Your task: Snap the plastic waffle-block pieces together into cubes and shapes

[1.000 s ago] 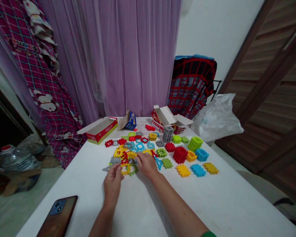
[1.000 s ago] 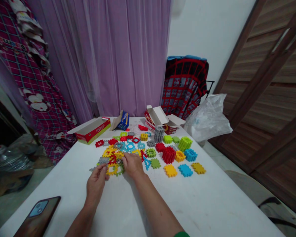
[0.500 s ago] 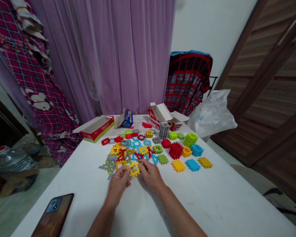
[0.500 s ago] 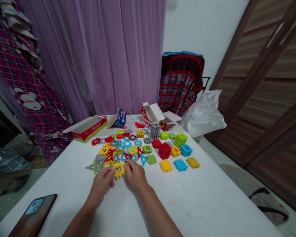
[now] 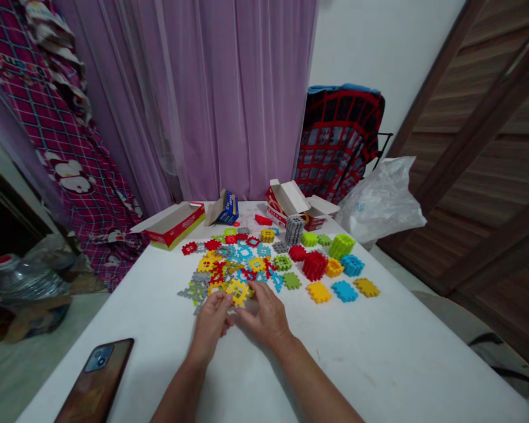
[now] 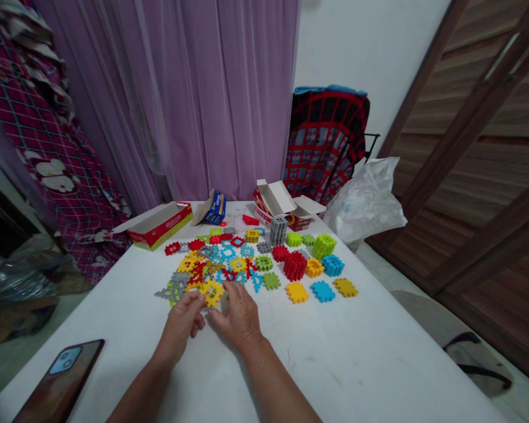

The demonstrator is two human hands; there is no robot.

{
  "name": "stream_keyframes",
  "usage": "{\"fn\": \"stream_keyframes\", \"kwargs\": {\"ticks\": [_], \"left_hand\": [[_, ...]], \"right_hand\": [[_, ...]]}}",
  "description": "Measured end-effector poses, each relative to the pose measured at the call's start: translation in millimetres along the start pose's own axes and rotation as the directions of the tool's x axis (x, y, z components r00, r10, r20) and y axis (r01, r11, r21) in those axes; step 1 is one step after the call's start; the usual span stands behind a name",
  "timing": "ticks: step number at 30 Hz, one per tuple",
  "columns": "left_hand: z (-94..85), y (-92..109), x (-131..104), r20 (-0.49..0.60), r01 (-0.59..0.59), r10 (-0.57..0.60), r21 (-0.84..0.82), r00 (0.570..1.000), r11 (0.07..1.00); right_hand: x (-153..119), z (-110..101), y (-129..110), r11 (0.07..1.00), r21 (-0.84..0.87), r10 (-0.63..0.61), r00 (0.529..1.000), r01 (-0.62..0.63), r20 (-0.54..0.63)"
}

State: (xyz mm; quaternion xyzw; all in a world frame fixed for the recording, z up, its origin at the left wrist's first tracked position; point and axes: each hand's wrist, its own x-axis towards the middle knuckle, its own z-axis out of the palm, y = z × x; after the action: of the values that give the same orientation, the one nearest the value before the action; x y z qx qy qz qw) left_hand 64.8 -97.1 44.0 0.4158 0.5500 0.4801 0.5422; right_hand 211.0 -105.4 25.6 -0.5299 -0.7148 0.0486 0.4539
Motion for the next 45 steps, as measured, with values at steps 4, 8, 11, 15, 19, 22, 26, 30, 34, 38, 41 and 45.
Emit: {"fn": "stream_keyframes", "kwargs": {"ticks": [4,8,11,15,19,22,26,30,34,38,41,45], "left_hand": [[0.3,-0.7,-1.7,0.027,-0.012,0.011,0.019,1.000,1.000],[-0.9,4.6,-3.8,-0.014,-0.052,0.053,0.029,0.998,0.998],[-3.6,8.2,-3.3,-0.026,-0.069,0.069,0.015,0.997,0.998],[-6.7,8.1,-0.9,0.005,-0.038,0.038,0.044,0.999,0.998],[-6.5,8.1,-0.3,0.021,-0.016,0.014,0.078,1.000,0.997],[-3.9,8.9,-1.5,0.071,-0.001,-0.006,0.097,0.997,0.995],[1.6,8.3,-4.9,0.134,0.035,-0.053,0.133,0.990,0.990],[5.0,8.1,-8.5,0.175,0.058,-0.083,0.145,0.981,0.988],[3.4,6.4,-7.2,0.149,0.067,-0.076,0.064,0.986,0.996],[0.8,1.3,-3.9,0.141,0.075,-0.076,0.011,0.987,0.997],[0.4,-0.8,-3.3,0.149,0.070,-0.070,0.003,0.986,0.998],[0.6,-0.6,-4.1,0.187,0.051,-0.051,0.003,0.981,0.999]], "right_hand": [[-0.7,-1.0,6.5,1.000,-0.005,-0.013,1.000,0.013,0.005],[2.5,-11.8,10.5,0.999,0.018,-0.034,0.994,0.032,0.108],[5.5,-21.9,12.0,0.994,0.033,-0.107,0.965,0.102,0.241],[7.1,-26.6,13.5,0.988,0.058,-0.157,0.947,0.146,0.280],[7.5,-20.4,14.5,0.988,0.143,-0.086,0.986,0.066,0.141],[9.7,-16.5,13.0,0.977,0.209,0.046,0.999,-0.050,0.026],[13.8,-18.2,9.0,0.977,0.211,0.032,0.999,-0.023,-0.038],[13.1,-22.7,7.4,0.983,0.153,-0.084,0.992,0.097,-0.093],[5.8,-25.2,8.9,0.997,0.055,-0.052,0.993,0.057,-0.103],[-1.7,-22.1,7.6,0.999,-0.022,-0.039,0.996,0.038,-0.083],[-4.0,-17.3,2.3,0.998,-0.062,-0.039,0.995,0.033,-0.093],[-3.5,-14.3,-6.0,0.998,-0.063,-0.015,0.997,0.011,-0.073]]}}
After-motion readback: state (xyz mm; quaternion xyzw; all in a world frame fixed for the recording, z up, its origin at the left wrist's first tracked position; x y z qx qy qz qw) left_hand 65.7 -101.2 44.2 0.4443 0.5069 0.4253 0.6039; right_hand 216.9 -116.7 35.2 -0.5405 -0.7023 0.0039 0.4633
